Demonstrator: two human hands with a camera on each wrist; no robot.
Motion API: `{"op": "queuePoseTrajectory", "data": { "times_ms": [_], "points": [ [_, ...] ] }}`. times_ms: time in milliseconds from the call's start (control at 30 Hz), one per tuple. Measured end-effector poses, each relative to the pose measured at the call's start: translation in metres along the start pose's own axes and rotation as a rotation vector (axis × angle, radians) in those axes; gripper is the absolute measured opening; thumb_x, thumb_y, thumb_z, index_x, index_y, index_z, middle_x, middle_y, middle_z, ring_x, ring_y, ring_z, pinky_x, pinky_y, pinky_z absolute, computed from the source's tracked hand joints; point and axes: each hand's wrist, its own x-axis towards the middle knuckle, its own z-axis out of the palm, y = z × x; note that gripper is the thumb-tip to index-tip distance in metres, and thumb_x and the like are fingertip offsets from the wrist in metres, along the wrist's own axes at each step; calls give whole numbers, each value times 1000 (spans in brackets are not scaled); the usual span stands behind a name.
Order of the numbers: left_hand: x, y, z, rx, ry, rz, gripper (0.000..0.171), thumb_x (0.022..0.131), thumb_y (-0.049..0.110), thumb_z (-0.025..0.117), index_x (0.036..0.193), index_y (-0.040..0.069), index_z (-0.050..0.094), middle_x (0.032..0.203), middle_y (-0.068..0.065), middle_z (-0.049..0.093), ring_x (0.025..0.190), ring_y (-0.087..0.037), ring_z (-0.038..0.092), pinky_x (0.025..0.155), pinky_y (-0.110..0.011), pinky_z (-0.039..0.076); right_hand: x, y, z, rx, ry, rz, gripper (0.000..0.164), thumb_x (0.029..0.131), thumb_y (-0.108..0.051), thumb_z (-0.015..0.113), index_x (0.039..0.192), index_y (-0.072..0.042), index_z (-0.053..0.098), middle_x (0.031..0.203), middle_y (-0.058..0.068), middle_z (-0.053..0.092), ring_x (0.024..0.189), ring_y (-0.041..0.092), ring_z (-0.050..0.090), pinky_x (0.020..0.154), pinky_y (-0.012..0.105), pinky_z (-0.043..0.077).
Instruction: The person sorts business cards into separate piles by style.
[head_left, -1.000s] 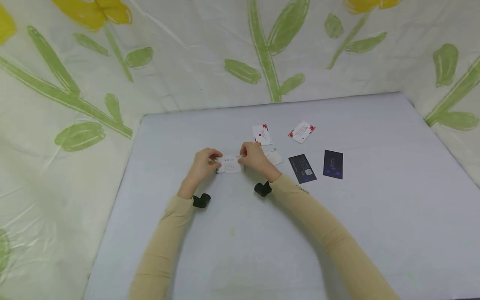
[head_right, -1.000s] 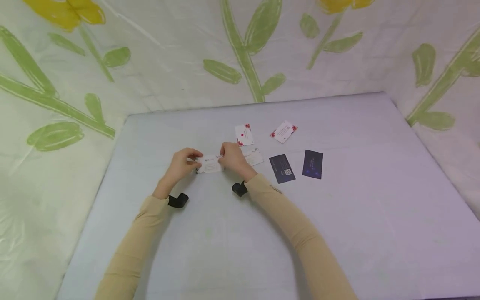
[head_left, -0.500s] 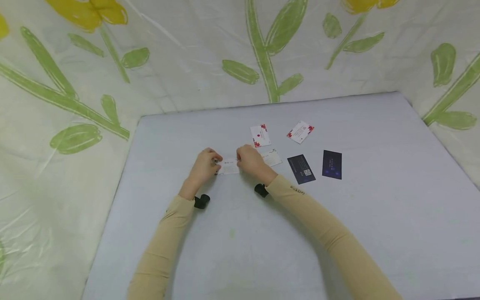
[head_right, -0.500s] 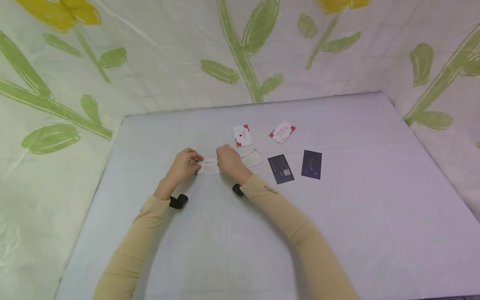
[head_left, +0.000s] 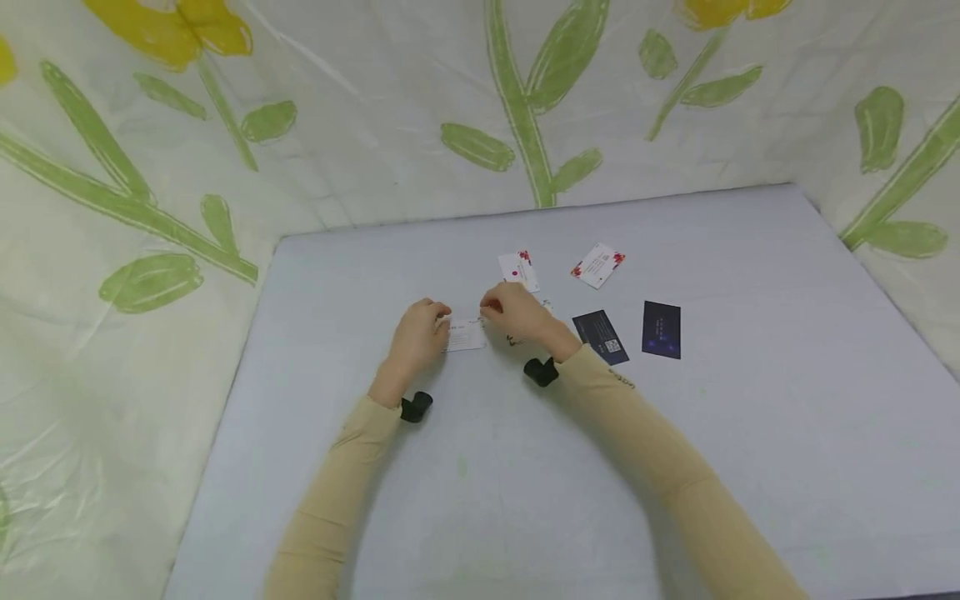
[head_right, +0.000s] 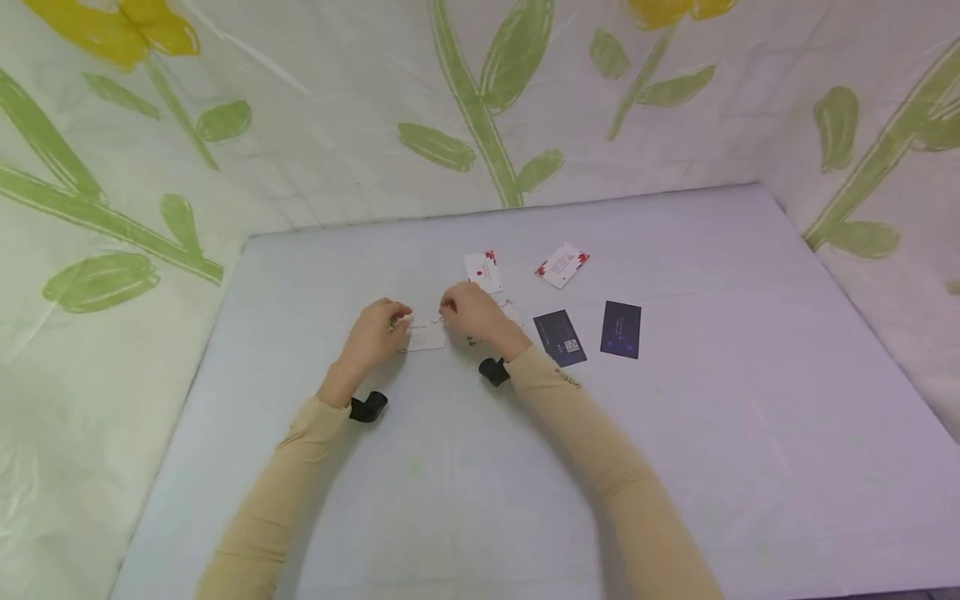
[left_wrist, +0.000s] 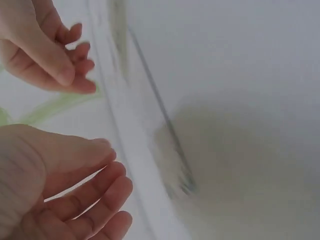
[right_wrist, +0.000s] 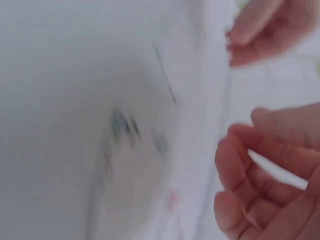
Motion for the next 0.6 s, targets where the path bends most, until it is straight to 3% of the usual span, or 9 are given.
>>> {"op": "queuePoseTrajectory", "data": {
  "times_ms": [133, 267, 433, 600],
  "points": [
    [6, 25, 7, -6, 35, 60, 22, 89, 4, 57, 107, -7, 62, 100, -18, 61, 93, -30, 57, 80, -39, 47, -10, 17, -30, 25, 53, -84, 19, 90, -4, 57, 103, 8, 64, 97, 16, 64, 88, 25, 57, 79, 37, 47],
    [15, 47, 19, 10, -11, 88, 27, 89, 7, 59, 112, -6, 61, 106, -19, 60, 100, -31, 56, 85, -40, 46, -22, 33, -50, -34, 31, -74, 22, 87, -1, 60, 106, 9, 62, 103, 19, 62, 96, 31, 56, 86, 41, 44],
    [26, 60, 39, 112, -79, 90, 34, 89, 13, 60, 117, -6, 57, 113, -20, 57, 104, -32, 53, 87, -43, 45, -33, 49, -51, -138, -43, 31, 34, 85, -7, 64, 116, 7, 59, 117, 19, 55, 111, 33, 50, 95, 43, 39],
    [31, 66, 52, 243, -115, 98, 45, 88, 21, 63, 122, -7, 52, 118, -21, 52, 107, -33, 50, 86, -45, 44, -41, 63, -43, -204, -78, 62, 46, 82, -11, 70, 122, 5, 55, 122, 19, 51, 113, 32, 48, 96, 43, 39]
  ]
}}
